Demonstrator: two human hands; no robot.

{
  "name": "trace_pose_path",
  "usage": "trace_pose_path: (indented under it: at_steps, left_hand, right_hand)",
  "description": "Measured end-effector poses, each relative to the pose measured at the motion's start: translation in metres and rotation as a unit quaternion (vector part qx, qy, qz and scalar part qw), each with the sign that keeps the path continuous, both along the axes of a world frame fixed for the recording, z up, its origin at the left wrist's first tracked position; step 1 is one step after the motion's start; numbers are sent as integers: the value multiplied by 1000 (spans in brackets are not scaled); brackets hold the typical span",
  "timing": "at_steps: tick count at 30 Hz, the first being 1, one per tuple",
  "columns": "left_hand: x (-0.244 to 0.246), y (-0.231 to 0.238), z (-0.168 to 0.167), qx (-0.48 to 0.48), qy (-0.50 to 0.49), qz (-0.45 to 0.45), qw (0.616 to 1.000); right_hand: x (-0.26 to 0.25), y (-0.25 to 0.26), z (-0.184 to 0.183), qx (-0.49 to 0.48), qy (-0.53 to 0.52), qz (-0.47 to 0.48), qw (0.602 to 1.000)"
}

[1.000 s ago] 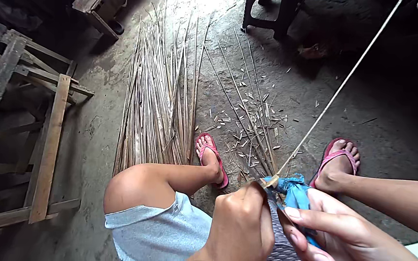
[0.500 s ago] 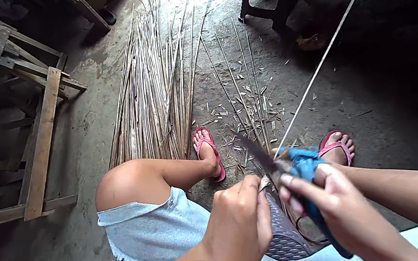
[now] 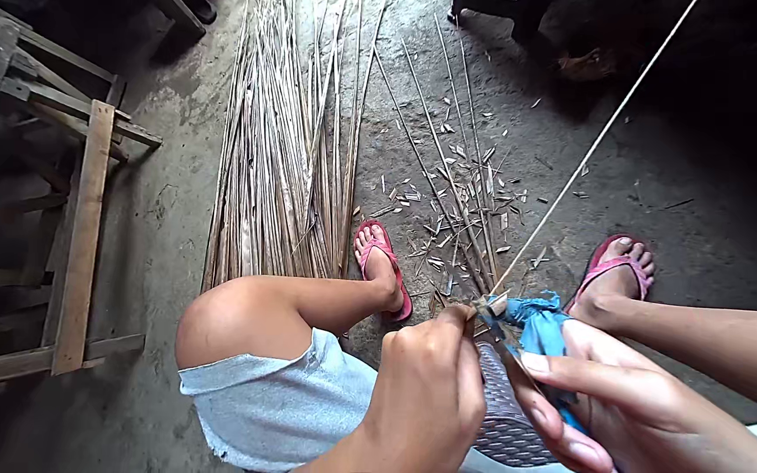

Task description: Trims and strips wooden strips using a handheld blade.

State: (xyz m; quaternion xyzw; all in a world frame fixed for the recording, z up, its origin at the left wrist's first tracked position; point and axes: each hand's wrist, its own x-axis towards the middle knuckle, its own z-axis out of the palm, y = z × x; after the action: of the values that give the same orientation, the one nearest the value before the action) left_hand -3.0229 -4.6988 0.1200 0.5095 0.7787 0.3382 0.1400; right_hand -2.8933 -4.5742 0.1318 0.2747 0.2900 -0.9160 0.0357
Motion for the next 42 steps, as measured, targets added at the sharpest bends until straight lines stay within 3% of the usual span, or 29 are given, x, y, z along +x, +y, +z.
trace_pose_path:
  at_steps: [8,20,35,40,42]
  left_hand:
    - [0,-2,0,21,-14,-10,1000]
    - [6,0,-3,0,58,-12,998]
    - [8,0,-12,-20,126,-21,992]
    - [1,-1,-10,-6,-11,-14,1000]
    - [-1,-1,-10,-4,-50,-12,999]
  right_hand:
    - [-1,-3,3,-31,-27,18,999]
    - [-11,-1,-7,-7,-73,-31,997]
    - [-16,6,-11,-56,-163,-31,985]
    - [-12,0,-21,130,-88,-57,986]
    - [-13,-1,-21,163,-77,-66,981]
